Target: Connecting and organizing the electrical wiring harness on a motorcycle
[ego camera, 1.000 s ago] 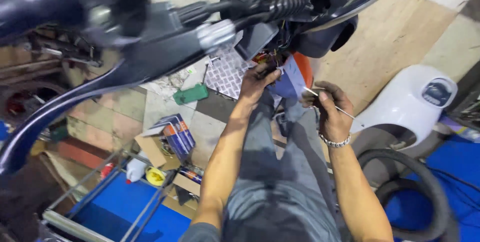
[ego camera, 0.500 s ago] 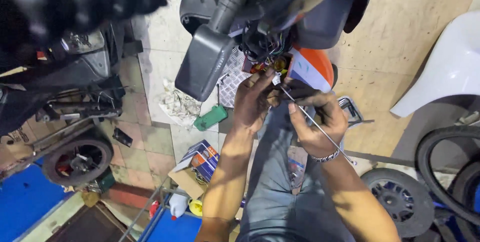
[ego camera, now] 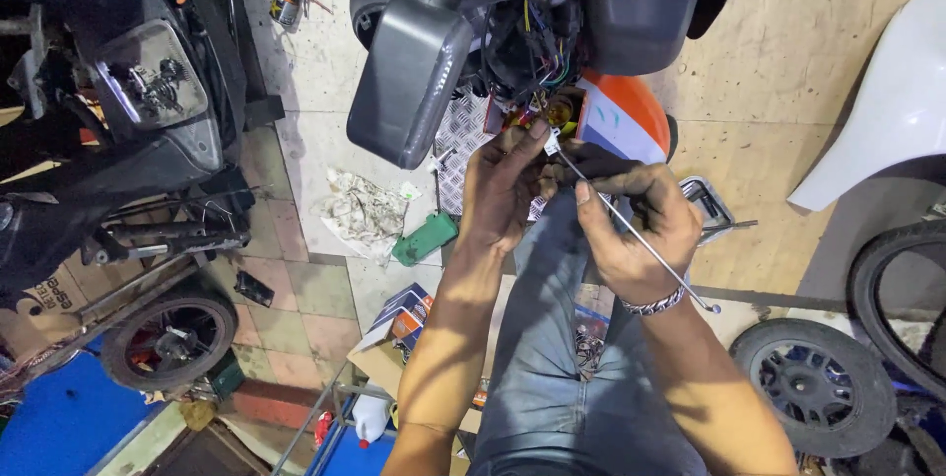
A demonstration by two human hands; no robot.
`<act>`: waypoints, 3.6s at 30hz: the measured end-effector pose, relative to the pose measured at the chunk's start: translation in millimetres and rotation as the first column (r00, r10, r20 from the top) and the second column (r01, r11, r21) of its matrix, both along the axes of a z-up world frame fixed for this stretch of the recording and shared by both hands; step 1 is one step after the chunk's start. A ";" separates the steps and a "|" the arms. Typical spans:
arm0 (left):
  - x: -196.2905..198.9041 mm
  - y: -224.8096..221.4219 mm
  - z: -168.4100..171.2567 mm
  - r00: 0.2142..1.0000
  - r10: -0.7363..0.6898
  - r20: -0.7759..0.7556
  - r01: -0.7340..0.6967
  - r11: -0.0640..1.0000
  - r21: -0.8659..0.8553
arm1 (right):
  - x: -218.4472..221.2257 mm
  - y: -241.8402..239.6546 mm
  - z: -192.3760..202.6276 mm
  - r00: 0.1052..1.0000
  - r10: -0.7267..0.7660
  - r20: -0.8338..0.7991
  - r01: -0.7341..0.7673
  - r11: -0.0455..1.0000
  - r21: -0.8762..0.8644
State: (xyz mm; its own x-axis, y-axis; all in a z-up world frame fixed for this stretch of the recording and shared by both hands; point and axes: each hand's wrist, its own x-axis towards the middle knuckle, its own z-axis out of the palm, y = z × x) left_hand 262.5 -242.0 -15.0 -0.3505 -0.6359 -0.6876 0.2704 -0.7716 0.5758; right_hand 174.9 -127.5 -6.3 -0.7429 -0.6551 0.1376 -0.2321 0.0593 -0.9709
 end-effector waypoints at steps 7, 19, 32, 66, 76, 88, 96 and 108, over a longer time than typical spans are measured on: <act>1.4 -3.6 3.5 0.997 -0.070 0.046 0.072 0.995 -0.063 | -0.5 -0.9 11.2 1.000 -0.002 -0.024 0.004 0.997 0.077; 2.5 -2.2 -3.0 0.991 -0.095 0.097 0.106 0.987 -0.120 | -0.6 -9.1 26.9 0.986 0.057 -0.157 -0.032 0.987 0.160; 13.6 0.3 -22.8 0.987 -0.120 0.109 0.137 0.976 -0.172 | 19.7 -10.4 -3.0 0.941 -0.023 -0.338 0.007 0.999 -0.047; 35.9 -2.9 -35.6 0.823 -0.207 0.529 0.513 0.671 -0.535 | 27.1 -29.6 -48.1 0.910 -0.057 0.410 -0.093 0.937 0.337; 23.0 -28.7 5.9 0.664 -0.038 0.746 0.669 0.476 -0.571 | 22.7 -36.8 -34.8 0.986 -0.008 0.165 -0.035 0.966 0.255; 22.8 -39.8 -14.2 0.717 -0.397 0.573 0.633 0.716 -0.296 | 27.1 -31.8 -48.4 1.000 0.020 -0.007 -0.018 0.971 0.239; 23.4 -13.4 -35.2 0.847 -0.198 0.494 0.455 0.751 -0.478 | 19.4 -45.8 -28.2 0.999 0.013 -0.045 -0.004 0.982 0.190; 30.9 -18.0 -37.2 0.928 -0.205 0.312 0.332 0.836 -0.437 | 4.8 -34.2 -28.1 0.836 0.091 0.542 -0.164 0.983 0.088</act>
State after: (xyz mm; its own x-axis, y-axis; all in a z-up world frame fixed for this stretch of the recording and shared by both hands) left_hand 293.4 -260.0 -52.3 -0.4183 -0.8095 -0.4119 -0.1040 -0.4078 0.9071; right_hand 179.7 -161.7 -34.4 -0.5856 -0.7337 -0.3446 0.3051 0.1943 -0.9323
